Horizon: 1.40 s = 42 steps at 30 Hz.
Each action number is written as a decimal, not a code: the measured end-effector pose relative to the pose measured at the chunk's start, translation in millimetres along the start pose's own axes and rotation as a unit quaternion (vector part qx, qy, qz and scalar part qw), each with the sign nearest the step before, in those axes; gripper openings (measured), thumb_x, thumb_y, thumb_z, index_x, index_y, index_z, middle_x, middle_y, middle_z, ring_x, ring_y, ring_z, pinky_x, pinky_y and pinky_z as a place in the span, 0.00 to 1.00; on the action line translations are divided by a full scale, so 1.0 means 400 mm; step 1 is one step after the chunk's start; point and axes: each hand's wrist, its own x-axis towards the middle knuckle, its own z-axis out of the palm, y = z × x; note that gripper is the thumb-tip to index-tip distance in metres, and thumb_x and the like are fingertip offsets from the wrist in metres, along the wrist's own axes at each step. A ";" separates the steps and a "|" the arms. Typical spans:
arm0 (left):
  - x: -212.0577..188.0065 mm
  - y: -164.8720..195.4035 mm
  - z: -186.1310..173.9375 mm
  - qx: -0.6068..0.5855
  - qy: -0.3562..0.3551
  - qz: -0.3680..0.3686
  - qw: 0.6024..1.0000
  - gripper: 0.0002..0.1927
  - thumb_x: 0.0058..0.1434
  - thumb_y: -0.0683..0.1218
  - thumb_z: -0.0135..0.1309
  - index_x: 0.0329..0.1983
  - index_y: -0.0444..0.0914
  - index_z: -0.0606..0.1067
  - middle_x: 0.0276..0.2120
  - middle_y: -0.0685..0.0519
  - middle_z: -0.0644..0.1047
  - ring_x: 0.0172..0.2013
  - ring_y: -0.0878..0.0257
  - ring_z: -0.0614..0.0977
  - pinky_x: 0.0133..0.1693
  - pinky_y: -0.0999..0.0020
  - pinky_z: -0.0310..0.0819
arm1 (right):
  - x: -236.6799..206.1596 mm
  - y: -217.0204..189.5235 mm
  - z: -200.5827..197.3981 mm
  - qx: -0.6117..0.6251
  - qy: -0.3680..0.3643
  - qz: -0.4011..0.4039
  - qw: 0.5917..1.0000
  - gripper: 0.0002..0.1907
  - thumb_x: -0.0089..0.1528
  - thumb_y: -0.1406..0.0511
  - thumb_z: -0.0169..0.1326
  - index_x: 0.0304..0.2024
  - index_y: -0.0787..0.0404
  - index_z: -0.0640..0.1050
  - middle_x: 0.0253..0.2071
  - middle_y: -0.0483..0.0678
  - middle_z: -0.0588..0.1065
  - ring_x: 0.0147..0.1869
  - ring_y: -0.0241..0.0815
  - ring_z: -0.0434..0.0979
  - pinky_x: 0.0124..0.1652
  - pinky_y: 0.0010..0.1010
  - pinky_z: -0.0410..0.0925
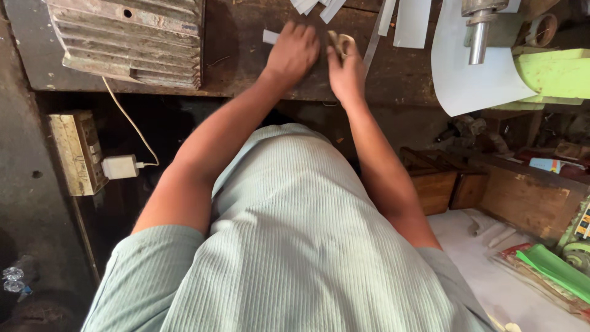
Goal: The person repeatedly cuts small white strips with scissors and inserts them into the slots of a motor stator. The person handles the stator, strips, and scissors throughout the clip.
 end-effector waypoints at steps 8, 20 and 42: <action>-0.121 0.080 0.024 0.020 -0.003 -0.064 0.998 0.23 0.65 0.46 0.50 0.62 0.34 0.74 0.60 0.42 0.70 0.65 0.43 0.67 0.59 0.49 0.64 | -0.002 0.039 0.051 -0.173 -0.061 -0.127 0.975 0.11 0.65 0.66 0.58 0.50 0.62 0.75 0.43 0.60 0.79 0.46 0.65 0.79 0.43 0.51 0.72; -0.158 0.113 0.024 -0.027 -0.044 -0.086 0.995 0.28 0.67 0.44 0.48 0.71 0.33 0.69 0.70 0.38 0.64 0.70 0.40 0.62 0.67 0.46 0.60 | 0.018 0.039 0.000 -0.092 -0.138 -0.117 0.979 0.09 0.68 0.63 0.59 0.46 0.60 0.75 0.41 0.56 0.79 0.46 0.62 0.79 0.42 0.49 0.71; -0.046 0.124 -0.186 -0.225 0.129 -0.294 0.920 0.10 0.67 0.41 0.60 0.51 0.38 0.77 0.47 0.45 0.74 0.43 0.48 0.81 0.43 0.59 0.78 | 0.016 -0.066 -0.148 0.047 -0.024 -0.268 0.962 0.21 0.68 0.66 0.62 0.61 0.64 0.72 0.54 0.56 0.74 0.60 0.58 0.75 0.59 0.47 0.67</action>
